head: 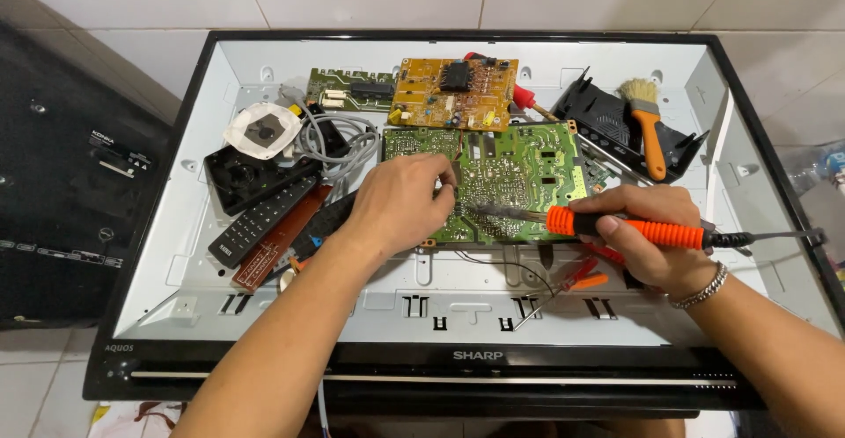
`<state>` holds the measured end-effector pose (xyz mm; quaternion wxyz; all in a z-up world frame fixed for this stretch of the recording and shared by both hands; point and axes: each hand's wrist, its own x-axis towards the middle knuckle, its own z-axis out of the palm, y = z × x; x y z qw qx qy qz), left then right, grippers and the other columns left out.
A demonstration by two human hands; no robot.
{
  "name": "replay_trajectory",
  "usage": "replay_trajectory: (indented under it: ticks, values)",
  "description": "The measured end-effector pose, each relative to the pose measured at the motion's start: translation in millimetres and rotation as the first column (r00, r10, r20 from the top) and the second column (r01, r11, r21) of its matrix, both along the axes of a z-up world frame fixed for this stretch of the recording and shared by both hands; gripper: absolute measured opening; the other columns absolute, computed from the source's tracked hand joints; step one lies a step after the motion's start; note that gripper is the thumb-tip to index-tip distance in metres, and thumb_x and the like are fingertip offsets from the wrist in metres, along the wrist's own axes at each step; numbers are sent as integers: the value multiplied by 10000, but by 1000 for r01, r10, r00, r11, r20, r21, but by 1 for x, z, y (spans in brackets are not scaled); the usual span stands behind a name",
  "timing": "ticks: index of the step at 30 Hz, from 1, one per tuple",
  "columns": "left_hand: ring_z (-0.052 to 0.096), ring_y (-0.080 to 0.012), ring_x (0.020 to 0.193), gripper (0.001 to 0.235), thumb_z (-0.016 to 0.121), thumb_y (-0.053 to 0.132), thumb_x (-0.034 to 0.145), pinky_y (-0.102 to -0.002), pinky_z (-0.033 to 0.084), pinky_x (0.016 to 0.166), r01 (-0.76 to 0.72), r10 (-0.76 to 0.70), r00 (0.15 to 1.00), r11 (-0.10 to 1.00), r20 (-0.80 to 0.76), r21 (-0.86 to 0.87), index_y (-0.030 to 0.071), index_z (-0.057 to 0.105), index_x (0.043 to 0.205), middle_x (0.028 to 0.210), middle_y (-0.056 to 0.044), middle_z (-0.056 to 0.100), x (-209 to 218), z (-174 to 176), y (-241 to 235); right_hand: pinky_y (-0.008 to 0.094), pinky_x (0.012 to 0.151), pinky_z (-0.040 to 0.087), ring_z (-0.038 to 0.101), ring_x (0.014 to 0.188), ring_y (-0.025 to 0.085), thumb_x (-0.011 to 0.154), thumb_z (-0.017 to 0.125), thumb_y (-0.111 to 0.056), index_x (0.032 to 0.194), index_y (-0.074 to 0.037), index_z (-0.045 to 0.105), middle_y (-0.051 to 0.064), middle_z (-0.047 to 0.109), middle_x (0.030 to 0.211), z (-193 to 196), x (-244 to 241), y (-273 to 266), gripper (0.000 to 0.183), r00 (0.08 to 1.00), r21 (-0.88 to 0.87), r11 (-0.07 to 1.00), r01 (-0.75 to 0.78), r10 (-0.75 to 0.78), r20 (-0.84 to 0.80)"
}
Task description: The person uses a soldering iron to work on a green circuit board placed on a disassembled television. They then use pliers to remove a component from the board.
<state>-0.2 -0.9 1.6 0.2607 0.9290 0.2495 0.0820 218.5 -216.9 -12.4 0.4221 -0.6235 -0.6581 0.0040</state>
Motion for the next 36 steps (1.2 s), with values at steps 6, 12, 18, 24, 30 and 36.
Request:
replay_trajectory:
  ticks: [6,12,18,24,30,36]
  values:
    - [723,-283,880,195,520,132,935,-481,592,719,-17,17,1000,1000,9,-9,91,702,995,1035,-68,760,0,0,1,252,604,518,739,697,160,961,511,-280,956,-67,767,54,779,868,-1,1,-1,333,999,15,1000,17,-17,27]
    - [713,-285,921,181,535,147,928,-481,591,743,-24,24,1000,1000,-13,-14,86,685,1009,1037,-74,746,-1,2,1,238,585,501,709,663,158,965,512,-308,964,-49,767,76,768,845,-1,1,-1,364,999,8,999,36,-36,-29]
    - [719,-258,914,163,555,172,911,-480,589,839,8,-8,1000,1000,19,-2,109,698,958,1013,-51,756,-2,3,0,243,593,513,724,692,156,976,497,-335,969,-61,765,67,777,877,-2,3,-1,383,999,-18,1000,25,-26,-32]
    - [721,-256,856,149,556,177,874,-494,578,862,25,-24,1000,999,-12,21,124,694,888,935,-48,763,-1,-1,2,243,596,530,738,705,166,966,504,-296,960,-52,765,74,781,893,-3,3,0,358,1000,-19,1000,17,-18,-25]
    - [734,-269,843,180,555,170,892,-525,572,896,15,-16,998,999,53,34,109,719,936,966,-58,777,-1,-2,2,216,564,482,680,610,126,966,517,-333,987,-55,766,60,753,798,0,0,-2,374,990,-48,993,103,-108,-96]
    - [734,-284,847,200,543,137,909,-504,583,828,37,-41,997,998,62,59,92,725,977,986,-70,775,-1,-6,4,207,503,542,727,576,144,972,506,-326,964,-31,759,92,760,797,3,1,0,389,982,-103,990,99,-114,-149]
